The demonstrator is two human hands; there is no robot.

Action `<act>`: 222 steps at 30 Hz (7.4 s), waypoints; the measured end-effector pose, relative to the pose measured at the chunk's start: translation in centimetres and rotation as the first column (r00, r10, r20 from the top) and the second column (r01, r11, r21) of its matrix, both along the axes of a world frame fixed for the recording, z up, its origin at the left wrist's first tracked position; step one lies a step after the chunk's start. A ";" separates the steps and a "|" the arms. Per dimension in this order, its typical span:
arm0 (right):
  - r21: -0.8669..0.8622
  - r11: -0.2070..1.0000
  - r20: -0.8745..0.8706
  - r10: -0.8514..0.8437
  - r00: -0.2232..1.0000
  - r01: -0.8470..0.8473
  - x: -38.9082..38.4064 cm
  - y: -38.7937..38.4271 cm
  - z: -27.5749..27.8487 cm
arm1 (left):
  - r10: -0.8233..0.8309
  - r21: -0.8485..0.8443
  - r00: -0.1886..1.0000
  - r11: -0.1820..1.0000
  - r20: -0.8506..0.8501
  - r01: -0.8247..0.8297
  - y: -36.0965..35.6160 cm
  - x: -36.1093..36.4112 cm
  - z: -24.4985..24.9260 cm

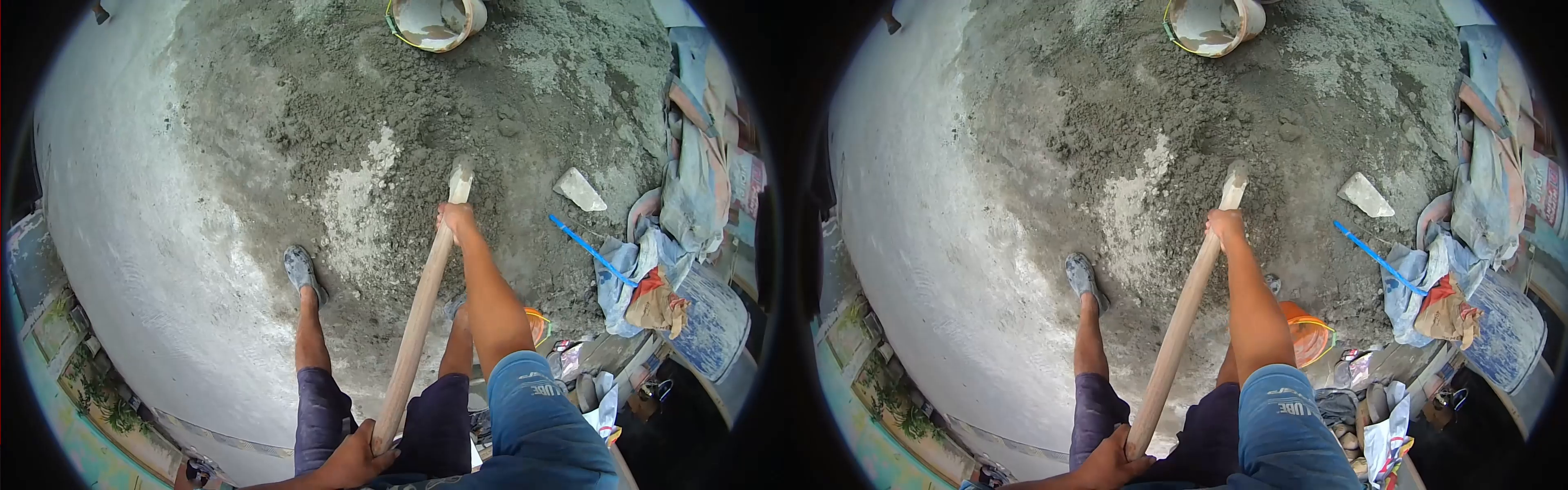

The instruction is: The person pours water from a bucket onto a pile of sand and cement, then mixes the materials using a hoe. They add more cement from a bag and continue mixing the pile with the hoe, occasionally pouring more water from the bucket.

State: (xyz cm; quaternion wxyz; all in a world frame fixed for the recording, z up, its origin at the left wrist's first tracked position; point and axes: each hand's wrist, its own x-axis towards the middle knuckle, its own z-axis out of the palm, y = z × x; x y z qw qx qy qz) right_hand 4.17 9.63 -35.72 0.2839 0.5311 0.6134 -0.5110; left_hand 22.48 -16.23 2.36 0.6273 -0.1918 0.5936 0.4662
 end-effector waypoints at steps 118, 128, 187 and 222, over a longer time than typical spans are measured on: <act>-0.083 0.371 -0.135 0.915 0.380 -0.925 -1.0 2.2 7.3 | 0.853 -0.451 0.506 0.403 -0.129 -0.796 49.7 9.9 -7.3; 0.029 0.160 -0.643 0.759 0.104 -0.987 -0.5 -7.3 26.4 | 0.769 -0.379 0.343 0.142 -0.539 -0.914 50.2 8.9 -9.9; -0.018 -0.573 -0.196 0.806 -0.559 -0.820 -5.9 -2.6 15.5 | 0.944 -0.252 -0.329 -0.321 -0.009 -0.913 57.9 -17.9 2.4; 0.052 -0.641 -0.284 0.726 -0.627 -0.766 -2.5 9.2 17.4 | 0.928 -0.055 -0.347 -0.357 -0.137 -0.933 71.3 -11.0 0.5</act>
